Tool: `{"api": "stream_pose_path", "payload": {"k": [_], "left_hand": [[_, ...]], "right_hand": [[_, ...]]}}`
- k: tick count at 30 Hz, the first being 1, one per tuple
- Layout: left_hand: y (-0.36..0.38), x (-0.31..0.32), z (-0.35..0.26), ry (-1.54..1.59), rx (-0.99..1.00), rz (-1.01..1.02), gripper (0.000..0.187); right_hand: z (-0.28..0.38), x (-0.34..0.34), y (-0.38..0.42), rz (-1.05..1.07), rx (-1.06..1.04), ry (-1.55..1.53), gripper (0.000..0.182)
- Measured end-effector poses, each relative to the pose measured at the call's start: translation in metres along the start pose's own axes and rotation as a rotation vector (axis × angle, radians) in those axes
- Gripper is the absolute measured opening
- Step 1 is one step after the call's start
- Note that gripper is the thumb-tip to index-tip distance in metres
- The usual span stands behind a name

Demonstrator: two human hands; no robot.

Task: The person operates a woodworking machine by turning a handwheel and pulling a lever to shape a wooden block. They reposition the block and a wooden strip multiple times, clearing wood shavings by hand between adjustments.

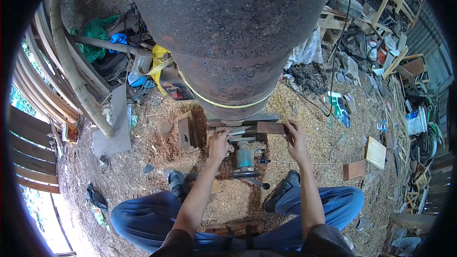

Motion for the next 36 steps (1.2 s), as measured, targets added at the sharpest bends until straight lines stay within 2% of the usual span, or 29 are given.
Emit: {"api": "stream_pose_path", "payload": {"k": [5, 7, 9, 12, 14, 15, 16, 17, 19, 20, 22, 25, 29, 31, 36], "left_hand": [[0.007, -0.012, 0.006, 0.074, -0.018, 0.102, 0.033], [0.012, -0.018, 0.005, 0.067, -0.114, 0.168, 0.031], [0.012, -0.022, -0.002, 0.045, -0.101, 0.176, 0.030], [0.015, -0.016, -0.001, 0.027, -0.060, 0.150, 0.034], [0.017, -0.015, 0.001, 0.020, -0.025, 0.116, 0.038], [0.017, -0.016, 0.000, 0.048, -0.161, 0.205, 0.034], [0.017, -0.016, 0.000, 0.077, -0.299, 0.292, 0.031], [0.018, -0.015, 0.004, 0.076, -0.303, 0.286, 0.031], [0.018, -0.016, 0.004, 0.146, -0.127, 0.094, 0.035], [0.020, -0.012, 0.008, 0.148, -0.129, 0.093, 0.035], [0.016, -0.020, -0.003, 0.341, -0.101, 0.015, 0.041], [0.009, -0.014, -0.011, 0.488, -0.119, -0.030, 0.049], [0.003, -0.017, -0.025, 0.384, -0.212, -0.058, 0.051], [0.005, -0.014, -0.022, 0.481, -0.250, -0.041, 0.051], [0.012, 0.003, 0.009, 0.485, -0.243, -0.032, 0.048]], "right_hand": [[0.011, 0.005, -0.005, 0.009, 0.040, -0.017, 0.052], [0.011, 0.020, -0.009, 0.020, -0.089, 0.023, 0.053], [0.007, 0.045, -0.013, 0.019, -0.080, -0.036, 0.053], [0.007, 0.072, -0.025, -0.042, -0.144, 0.095, 0.050], [0.009, 0.087, -0.028, 0.024, -0.114, 0.087, 0.050], [0.010, 0.096, -0.031, 0.086, -0.086, 0.083, 0.050], [0.014, 0.103, -0.032, 0.052, -0.082, 0.145, 0.049], [0.018, 0.110, -0.031, 0.056, -0.086, 0.143, 0.049], [0.018, 0.114, -0.025, -0.039, -0.056, 0.166, 0.048], [0.018, 0.116, -0.023, -0.037, -0.055, 0.168, 0.048], [0.017, 0.115, -0.021, -0.094, -0.057, 0.042, 0.046], [0.016, 0.113, -0.022, -0.061, -0.019, 0.028, 0.043], [0.016, 0.115, -0.023, -0.059, -0.047, 0.028, 0.041], [0.018, 0.116, -0.019, -0.115, -0.038, 0.077, 0.042], [0.014, 0.122, -0.019, -0.124, -0.023, 0.046, 0.043]]}}
Point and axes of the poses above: each hand's wrist, its own y-axis away from the middle knuckle, its own x-axis out of the palm, z = x × y, the point moved 5 cm from there along -y, towards the middle knuckle, and after that the axes turned 4 degrees about z, right-handed, at the moved point
